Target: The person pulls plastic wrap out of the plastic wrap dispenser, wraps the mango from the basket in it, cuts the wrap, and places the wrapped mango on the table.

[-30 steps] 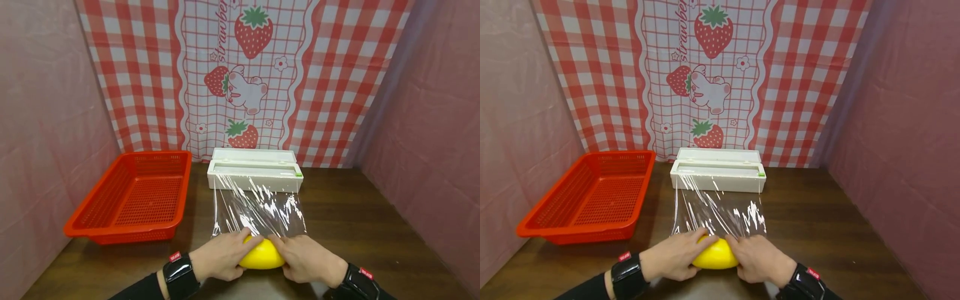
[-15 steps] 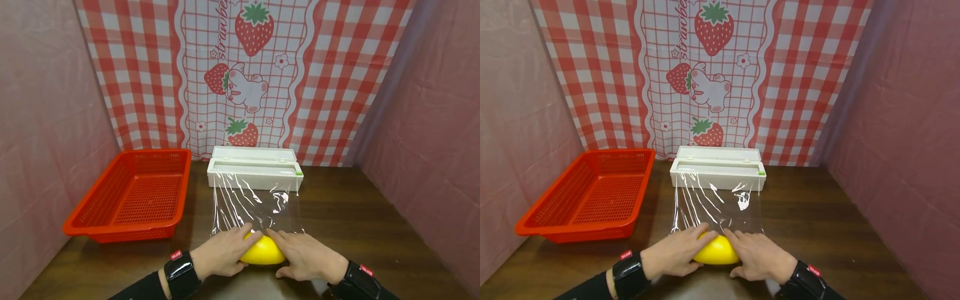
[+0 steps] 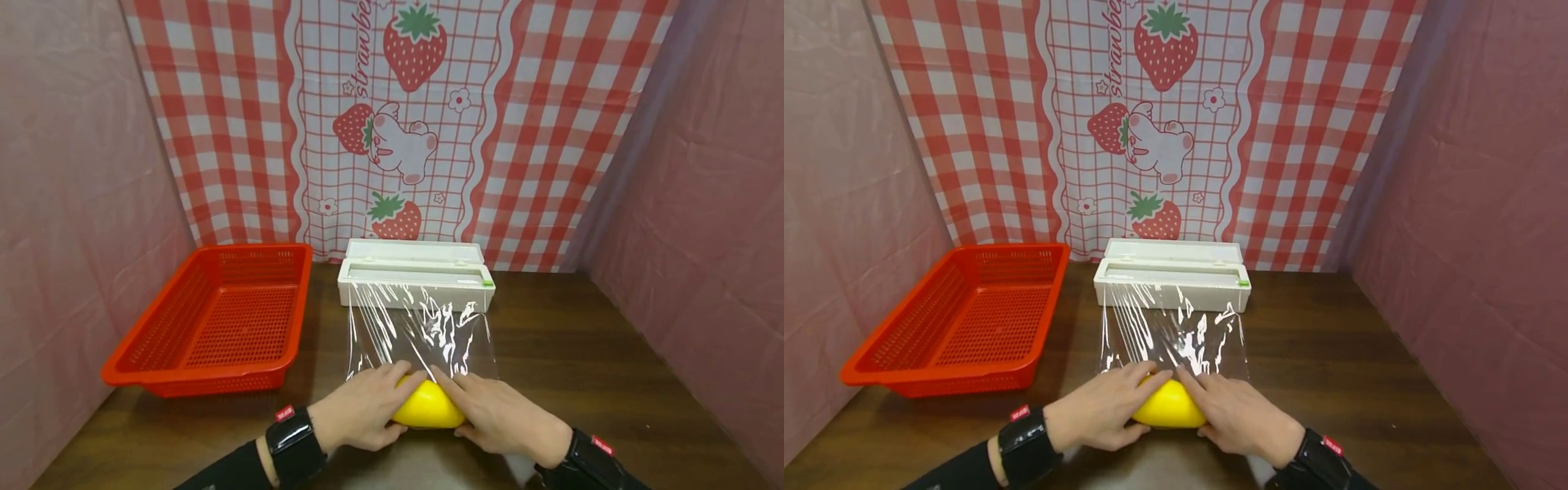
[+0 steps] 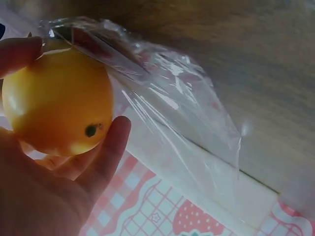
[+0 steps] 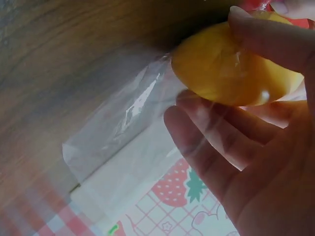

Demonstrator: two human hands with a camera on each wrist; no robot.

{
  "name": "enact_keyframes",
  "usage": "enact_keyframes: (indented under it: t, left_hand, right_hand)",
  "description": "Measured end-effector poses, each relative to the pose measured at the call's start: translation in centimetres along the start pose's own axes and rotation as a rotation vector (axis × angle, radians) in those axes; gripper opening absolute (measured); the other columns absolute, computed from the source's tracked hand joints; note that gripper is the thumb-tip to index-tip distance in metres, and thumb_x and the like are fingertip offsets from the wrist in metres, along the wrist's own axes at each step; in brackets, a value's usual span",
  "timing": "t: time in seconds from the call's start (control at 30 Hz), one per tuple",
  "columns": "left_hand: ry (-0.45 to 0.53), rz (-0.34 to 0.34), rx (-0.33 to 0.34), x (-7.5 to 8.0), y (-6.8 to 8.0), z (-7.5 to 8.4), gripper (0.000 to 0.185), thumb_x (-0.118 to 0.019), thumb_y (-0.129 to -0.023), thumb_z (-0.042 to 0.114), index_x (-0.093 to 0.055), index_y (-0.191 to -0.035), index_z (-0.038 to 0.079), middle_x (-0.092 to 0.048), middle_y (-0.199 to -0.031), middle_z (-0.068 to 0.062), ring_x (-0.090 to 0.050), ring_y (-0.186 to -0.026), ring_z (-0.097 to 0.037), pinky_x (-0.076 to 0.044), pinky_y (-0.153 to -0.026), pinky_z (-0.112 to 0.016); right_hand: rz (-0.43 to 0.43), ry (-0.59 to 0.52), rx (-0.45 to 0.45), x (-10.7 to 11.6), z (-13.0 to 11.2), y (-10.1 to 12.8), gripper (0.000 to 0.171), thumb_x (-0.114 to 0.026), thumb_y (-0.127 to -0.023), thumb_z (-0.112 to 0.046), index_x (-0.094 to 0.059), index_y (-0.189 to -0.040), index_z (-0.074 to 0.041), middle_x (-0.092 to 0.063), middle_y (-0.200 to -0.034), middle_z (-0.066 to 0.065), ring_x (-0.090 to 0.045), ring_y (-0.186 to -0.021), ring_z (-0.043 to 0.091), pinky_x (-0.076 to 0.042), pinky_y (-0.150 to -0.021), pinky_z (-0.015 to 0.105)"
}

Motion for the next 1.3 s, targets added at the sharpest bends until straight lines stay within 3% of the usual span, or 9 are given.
enact_keyframes:
  t: [0.23,0.4,0.53,0.73,0.93,1.2,1.3]
  left_hand:
    - [0.039,-0.035,0.013,0.1,0.0,-0.5,0.085,-0.075,-0.088,0.043,-0.035,-0.155,0.010,-0.054,-0.131,-0.004,-0.057,-0.110,-0.018,-0.052,-0.094,-0.033]
    - [0.125,-0.033,0.059,0.3,-0.1,-1.6,0.072,-0.074,-0.090,0.044,-0.042,-0.147,0.014,-0.057,-0.136,0.001,-0.057,-0.114,-0.018,-0.051,-0.095,-0.035]
    - [0.191,-0.043,0.091,0.2,-0.3,-2.4,0.067,-0.071,-0.092,0.044,-0.044,-0.144,0.011,-0.058,-0.136,-0.001,-0.056,-0.114,-0.018,-0.050,-0.098,-0.034]
    - [0.343,-0.090,0.166,-0.2,-0.7,-3.7,0.063,-0.067,-0.097,0.039,-0.044,-0.148,0.010,-0.052,-0.139,-0.006,-0.055,-0.115,-0.016,-0.049,-0.102,-0.035]
    - [0.387,-0.137,0.232,-0.7,-1.3,-4.9,0.067,-0.062,-0.100,0.038,-0.039,-0.156,0.009,-0.051,-0.145,-0.006,-0.056,-0.119,-0.018,-0.045,-0.106,-0.038]
    - [0.490,-0.182,0.311,-1.5,-1.7,-6.1,0.067,-0.055,-0.104,0.039,-0.030,-0.161,0.014,-0.046,-0.153,-0.006,-0.051,-0.132,-0.021,-0.038,-0.113,-0.042]
    - [0.525,-0.184,0.330,-1.9,-2.0,-6.5,0.064,-0.052,-0.104,0.040,-0.034,-0.160,0.014,-0.048,-0.151,-0.006,-0.051,-0.131,-0.021,-0.038,-0.113,-0.043]
  right_hand:
    - [0.005,-0.089,-0.020,0.6,0.4,0.1,0.068,-0.084,-0.085,-0.026,-0.047,-0.138,-0.005,-0.067,-0.110,0.004,-0.064,-0.093,0.015,-0.057,-0.080,0.037]
    - [-0.001,-0.201,-0.036,0.5,1.1,0.1,0.063,-0.081,-0.089,-0.022,-0.050,-0.141,-0.005,-0.061,-0.118,-0.001,-0.060,-0.093,0.009,-0.056,-0.082,0.031]
    - [-0.027,-0.264,-0.055,0.2,1.8,-0.1,0.063,-0.077,-0.092,-0.021,-0.049,-0.146,-0.005,-0.054,-0.112,-0.007,-0.051,-0.083,0.005,-0.053,-0.077,0.024]
    - [-0.062,-0.363,-0.096,-0.3,3.3,-0.5,0.065,-0.071,-0.096,-0.020,-0.042,-0.152,-0.001,-0.063,-0.123,-0.001,-0.057,-0.097,0.006,-0.054,-0.088,0.032]
    - [-0.108,-0.511,-0.137,-1.0,4.8,-1.3,0.056,-0.065,-0.100,-0.017,-0.043,-0.150,-0.002,-0.064,-0.126,0.003,-0.059,-0.098,0.007,-0.054,-0.087,0.030]
    - [-0.177,-0.553,-0.168,-1.6,5.8,-1.9,0.053,-0.060,-0.103,-0.017,-0.043,-0.151,0.000,-0.062,-0.127,0.002,-0.057,-0.102,0.010,-0.051,-0.096,0.037]
    - [-0.175,-0.549,-0.184,-1.7,6.4,-2.1,0.051,-0.060,-0.103,-0.019,-0.047,-0.149,-0.001,-0.060,-0.119,-0.002,-0.055,-0.101,0.012,-0.049,-0.094,0.038]
Point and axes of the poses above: each hand's wrist, its own y-axis away from the middle knuckle, its own x-axis out of the back of the hand, z = x × y, the point moved 10 cm from there along -y, towards the middle knuckle
